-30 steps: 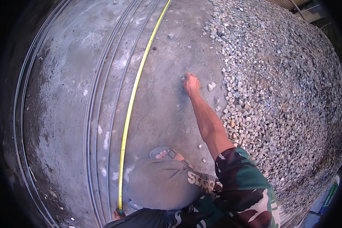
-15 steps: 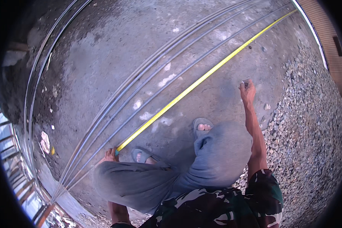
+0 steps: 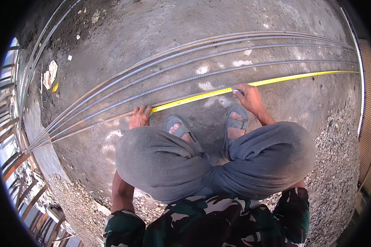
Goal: The person measures and marks long metal rebars on the ground using a measuring tape and a small white marking tool.
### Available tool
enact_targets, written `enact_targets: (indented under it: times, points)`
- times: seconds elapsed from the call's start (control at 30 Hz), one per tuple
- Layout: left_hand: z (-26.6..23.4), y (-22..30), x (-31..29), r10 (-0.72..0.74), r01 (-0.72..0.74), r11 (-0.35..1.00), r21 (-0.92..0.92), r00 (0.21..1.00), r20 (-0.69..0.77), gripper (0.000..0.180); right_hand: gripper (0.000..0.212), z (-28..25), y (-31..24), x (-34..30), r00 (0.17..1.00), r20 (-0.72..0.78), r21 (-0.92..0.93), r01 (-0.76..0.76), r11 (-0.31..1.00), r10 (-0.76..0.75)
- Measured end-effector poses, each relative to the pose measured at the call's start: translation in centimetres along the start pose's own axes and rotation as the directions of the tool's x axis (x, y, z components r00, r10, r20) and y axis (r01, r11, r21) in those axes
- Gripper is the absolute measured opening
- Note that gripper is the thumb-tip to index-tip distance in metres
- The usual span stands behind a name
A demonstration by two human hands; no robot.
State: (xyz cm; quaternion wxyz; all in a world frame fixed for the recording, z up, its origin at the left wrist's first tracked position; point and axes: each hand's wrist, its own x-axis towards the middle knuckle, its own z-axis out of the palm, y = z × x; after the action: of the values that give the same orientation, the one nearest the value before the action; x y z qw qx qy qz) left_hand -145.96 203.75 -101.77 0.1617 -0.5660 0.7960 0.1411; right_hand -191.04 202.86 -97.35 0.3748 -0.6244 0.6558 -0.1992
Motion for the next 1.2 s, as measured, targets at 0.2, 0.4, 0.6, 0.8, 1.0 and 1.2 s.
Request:
enact_targets:
  times: [0.2, 0.4, 0.6, 0.8, 1.0, 1.2]
  points:
    - [0.1, -2.2, -2.9, 0.042, -0.042, 0.991, 0.128, 0.999, 0.004, 0.065, 0.015, 9.5, -2.6, 4.6, 0.904, 0.204, -0.03, 0.39, 0.92, -0.376]
    - [-1.6, -0.2, 0.0, 0.164, -0.179, 0.955, 0.237, 0.983, 0.082, 0.083, 0.015, 10.8, -3.4, 6.8, 0.909, 0.281, 0.057, 0.304, 0.951, -0.308]
    - [-0.4, -0.6, -0.7, 0.163, -0.178, 0.945, 0.273, 0.984, 0.075, 0.074, 0.016, 13.9, -2.7, 7.7, 0.863, 0.363, 0.039, 0.363, 0.931, -0.352]
    - [-1.5, 0.2, -0.2, 0.152, -0.172, 0.954, 0.245, 0.983, 0.1, 0.077, 0.015, 13.3, -2.7, 8.2, 0.841, 0.391, 0.05, 0.386, 0.921, -0.374]
    - [-1.3, -0.6, 0.0, 0.203, -0.228, 0.932, 0.282, 0.973, 0.113, 0.075, 0.015, 13.6, -2.5, 9.1, 0.809, 0.392, 0.084, 0.444, 0.892, -0.439]
    - [-1.2, -0.7, 0.3, 0.214, -0.247, 0.926, 0.287, 0.967, 0.141, 0.07, 0.016, 13.9, -2.1, 9.4, 0.773, 0.398, 0.127, 0.487, 0.864, -0.495]
